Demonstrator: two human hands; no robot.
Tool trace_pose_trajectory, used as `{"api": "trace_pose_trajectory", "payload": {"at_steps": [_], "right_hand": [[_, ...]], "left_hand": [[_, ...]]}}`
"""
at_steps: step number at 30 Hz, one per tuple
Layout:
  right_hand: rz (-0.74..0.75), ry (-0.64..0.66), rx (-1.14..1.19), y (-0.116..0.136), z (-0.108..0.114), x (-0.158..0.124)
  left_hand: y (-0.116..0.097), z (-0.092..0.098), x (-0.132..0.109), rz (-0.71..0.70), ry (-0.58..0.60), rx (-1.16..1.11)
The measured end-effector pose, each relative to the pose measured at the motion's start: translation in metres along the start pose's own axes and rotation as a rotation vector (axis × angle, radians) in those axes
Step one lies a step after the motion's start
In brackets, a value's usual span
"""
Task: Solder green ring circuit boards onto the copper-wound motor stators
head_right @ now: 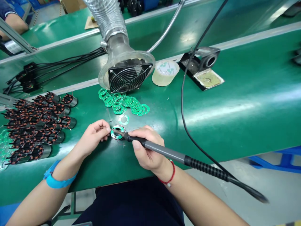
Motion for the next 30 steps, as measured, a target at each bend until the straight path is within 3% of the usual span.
{"api": "trace_pose_trajectory", "payload": {"at_steps": [13, 16, 21, 23, 30], "right_hand": [[-0.039, 0.01, -0.078, -0.001, -0.001, 0.003], [-0.025, 0.133, -0.128, 0.0, -0.016, 0.01], [0.067, 0.504, -0.248, 0.003, -0.055, 0.012], [0.072, 0.555, -0.244, 0.002, -0.06, 0.01], [-0.008, 0.431, -0.32, -0.011, -0.045, 0.011]], "left_hand": [[0.001, 0.001, 0.002, -0.022, -0.014, 0.019], [0.001, 0.0, 0.003, -0.032, -0.01, 0.036], [0.0, 0.0, 0.004, -0.062, 0.006, 0.048], [0.0, -0.001, 0.005, -0.065, 0.009, 0.051], [-0.001, -0.001, -0.003, -0.078, -0.065, 0.19]]}}
Point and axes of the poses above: each hand's wrist, its own x-axis towards the middle knuckle, its own z-axis out of the back of the hand, y = z × x, the point moved 9 cm from there along x, towards the middle knuckle, and after that the axes turned 11 degrees about z, right-handed, at the moved point
